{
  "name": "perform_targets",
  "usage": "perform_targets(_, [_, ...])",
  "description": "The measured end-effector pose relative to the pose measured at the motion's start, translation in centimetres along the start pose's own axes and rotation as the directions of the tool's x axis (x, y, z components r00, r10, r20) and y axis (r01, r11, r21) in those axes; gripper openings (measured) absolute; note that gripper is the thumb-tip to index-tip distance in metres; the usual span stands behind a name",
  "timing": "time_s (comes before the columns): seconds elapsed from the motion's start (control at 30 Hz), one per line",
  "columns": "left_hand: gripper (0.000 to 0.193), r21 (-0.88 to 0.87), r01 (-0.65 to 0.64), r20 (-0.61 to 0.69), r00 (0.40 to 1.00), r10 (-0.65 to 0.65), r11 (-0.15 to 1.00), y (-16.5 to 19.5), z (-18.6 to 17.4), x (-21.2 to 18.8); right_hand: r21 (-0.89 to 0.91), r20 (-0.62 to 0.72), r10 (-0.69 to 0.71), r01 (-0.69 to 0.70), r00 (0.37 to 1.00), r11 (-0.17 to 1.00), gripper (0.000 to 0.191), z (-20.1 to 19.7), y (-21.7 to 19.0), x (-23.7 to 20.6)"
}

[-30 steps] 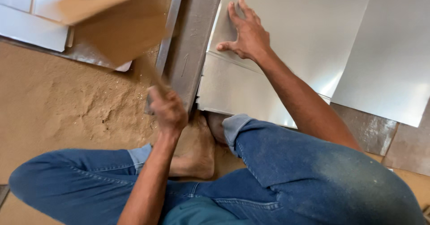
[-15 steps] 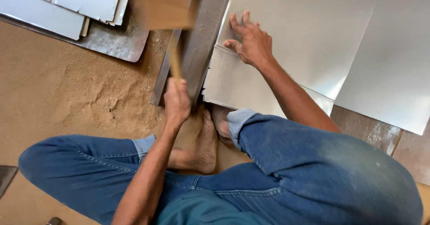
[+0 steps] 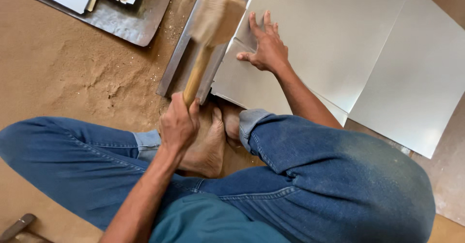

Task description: The person sits on the floor and bends large thin metal sheets by hand along a heavy metal angle bar, striking the sheet edge with a wooden mallet to fold it. They reposition and turn the sheets between strikes and set finished folded sheets aside with other completed pieces.

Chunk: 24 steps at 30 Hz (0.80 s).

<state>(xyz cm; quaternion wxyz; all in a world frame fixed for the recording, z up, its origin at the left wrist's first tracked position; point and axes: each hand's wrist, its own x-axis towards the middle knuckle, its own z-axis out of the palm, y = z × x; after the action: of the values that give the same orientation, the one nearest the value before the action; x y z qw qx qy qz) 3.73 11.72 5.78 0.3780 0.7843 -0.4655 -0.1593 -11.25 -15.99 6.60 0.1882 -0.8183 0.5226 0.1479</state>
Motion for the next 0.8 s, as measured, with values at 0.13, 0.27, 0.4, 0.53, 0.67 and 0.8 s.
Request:
perform_targets(0.13, [0.030, -0.086, -0.009, -0.024, 1.000, 0.007, 0.996, -0.4, -0.3, -1.0, 0.046, -0.022, -0.029, 0.030, 0.999, 0.999, 0.125, -0.3, 0.1, -0.1])
perform_targets(0.27, [0.028, -0.191, 0.244, 0.085, 0.969, -0.232, 0.951, -1.2, -0.3, -0.9, 0.054, -0.050, -0.012, 0.015, 0.999, 0.998, 0.128, 0.5, 0.2, 0.0])
perform_targets(0.4, [0.033, -0.138, 0.084, 0.054, 0.996, -0.077, 0.987, -2.5, 0.1, 0.3, 0.039, -0.038, -0.026, 0.028, 0.999, 0.999, 0.128, 1.1, 0.3, 0.7])
perform_targets(0.53, [0.042, -0.638, 0.604, 0.375, 0.785, -0.493, 0.477, -4.0, 0.7, 0.2, -0.006, -0.024, -0.019, 0.019, 1.000, 1.000, 0.132, 1.0, 0.4, 1.1])
perform_targets(0.67, [0.046, -0.790, 0.161, 0.045, 0.978, -0.205, 0.591, -6.0, 3.6, -0.3, 0.051, 0.011, -0.010, 0.010, 1.000, 0.999, 0.128, 0.9, 0.3, 0.7])
perform_targets(0.8, [0.039, -0.170, 0.016, 0.080, 0.997, -0.002, 0.985, -7.2, 5.9, 1.9, 0.050, 0.001, 0.003, -0.003, 1.000, 0.999, 0.130, 0.4, -0.2, 0.4])
